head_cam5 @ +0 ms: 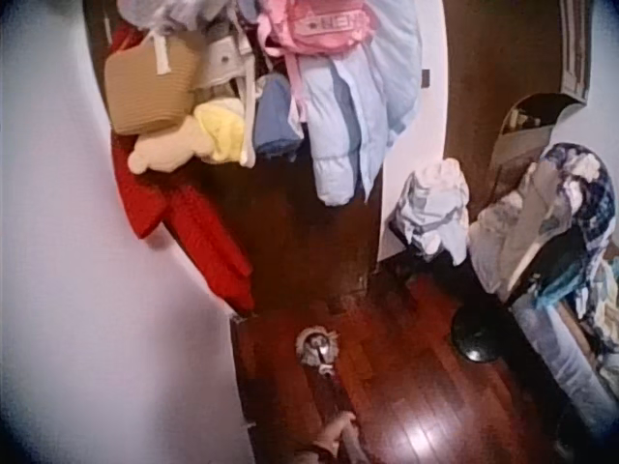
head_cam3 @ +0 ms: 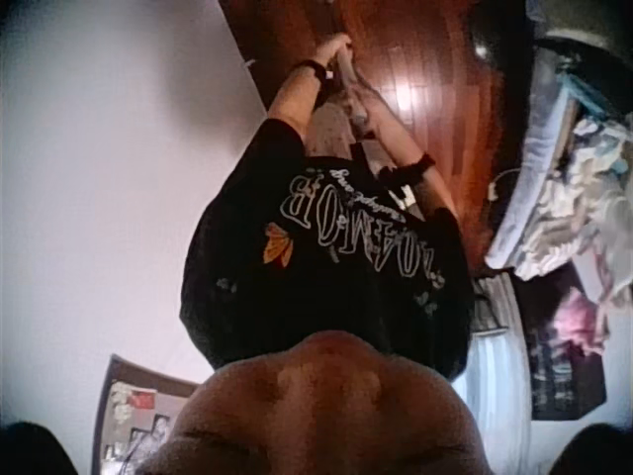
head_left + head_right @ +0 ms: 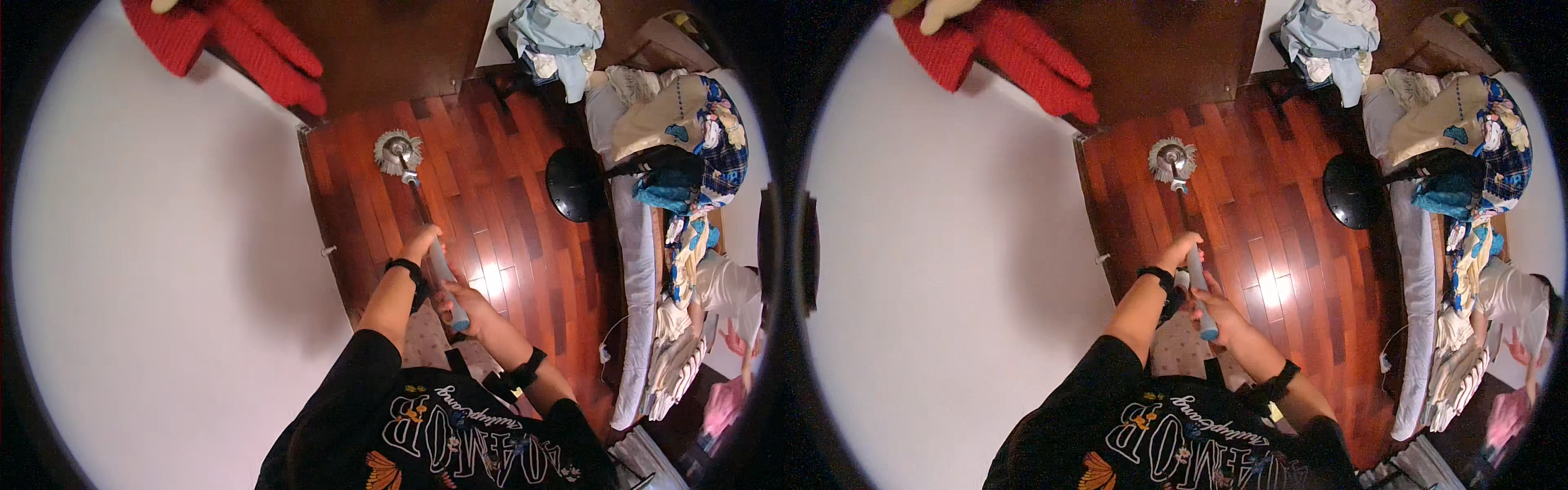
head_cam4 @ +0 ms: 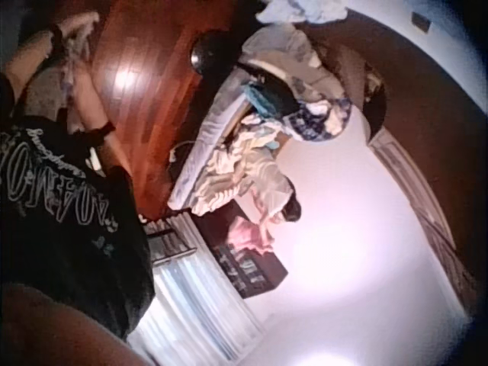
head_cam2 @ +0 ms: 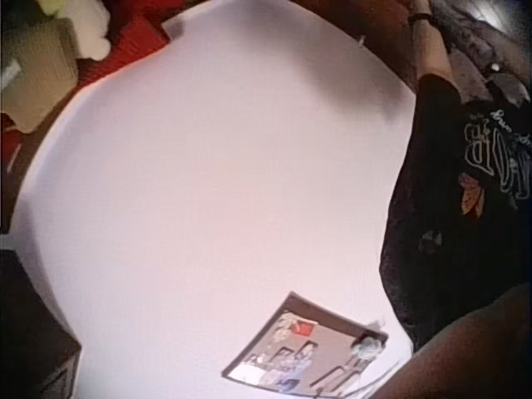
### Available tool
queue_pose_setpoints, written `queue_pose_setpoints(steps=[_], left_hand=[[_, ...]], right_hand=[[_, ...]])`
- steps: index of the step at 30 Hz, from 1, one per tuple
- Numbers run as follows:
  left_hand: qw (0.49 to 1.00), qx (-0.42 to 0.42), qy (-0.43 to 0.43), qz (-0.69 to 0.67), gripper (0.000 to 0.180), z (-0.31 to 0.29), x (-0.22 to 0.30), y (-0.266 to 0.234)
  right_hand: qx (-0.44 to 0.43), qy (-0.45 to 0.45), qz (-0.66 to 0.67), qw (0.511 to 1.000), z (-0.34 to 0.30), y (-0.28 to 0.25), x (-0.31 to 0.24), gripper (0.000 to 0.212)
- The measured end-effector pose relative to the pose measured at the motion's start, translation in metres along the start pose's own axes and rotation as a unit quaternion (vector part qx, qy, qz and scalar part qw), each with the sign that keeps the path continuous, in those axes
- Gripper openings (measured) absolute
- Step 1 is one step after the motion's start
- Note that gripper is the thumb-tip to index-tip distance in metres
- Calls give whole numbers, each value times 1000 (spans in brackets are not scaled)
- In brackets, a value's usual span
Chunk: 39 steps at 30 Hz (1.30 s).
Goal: Mopping the wooden floor in a bedroom.
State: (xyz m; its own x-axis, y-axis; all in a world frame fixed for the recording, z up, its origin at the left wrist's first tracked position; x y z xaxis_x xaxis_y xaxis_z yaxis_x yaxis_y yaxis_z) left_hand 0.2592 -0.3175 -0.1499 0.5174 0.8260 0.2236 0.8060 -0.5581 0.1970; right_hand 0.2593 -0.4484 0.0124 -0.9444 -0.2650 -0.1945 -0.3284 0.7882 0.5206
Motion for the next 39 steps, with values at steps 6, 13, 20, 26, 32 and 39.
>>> queue_pose_setpoints(steps=[6,13,20,26,32,39], left_hand=[[994,51,92,38,26,16,31,14],[991,94,28,86,22,47,-141,135],[979,-70,53,182,27,-76,-261,305],[998,38,-34,27,30,-76,-268,333],[999,20,-6,-41,37,-59,-200,324],[997,-12,54,48,32,-22,-90,289]], right_hand=[[-31,9,112,993,-8,-3,-39,47],[-32,25,112,993,-116,-171,3,42],[-40,142,274,950,-278,-307,16,14],[-103,167,196,961,-287,-303,-4,20],[-22,157,147,976,-245,-275,-49,20],[16,-54,-96,994,-138,-240,-101,20]])
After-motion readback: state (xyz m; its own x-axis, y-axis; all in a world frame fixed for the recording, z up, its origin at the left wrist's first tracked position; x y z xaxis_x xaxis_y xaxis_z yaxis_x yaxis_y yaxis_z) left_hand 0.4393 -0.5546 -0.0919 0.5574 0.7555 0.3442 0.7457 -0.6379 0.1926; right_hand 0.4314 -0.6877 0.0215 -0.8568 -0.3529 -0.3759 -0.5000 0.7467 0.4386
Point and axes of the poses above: each hand's wrist, its own z-axis towards the middle knuckle, its own y-axis out of the palm, x = y × z, the point moved 6 cm from there along z, towards the middle knuckle, and after that the axes turned 9 degrees about -y, right-handed, at the moved point
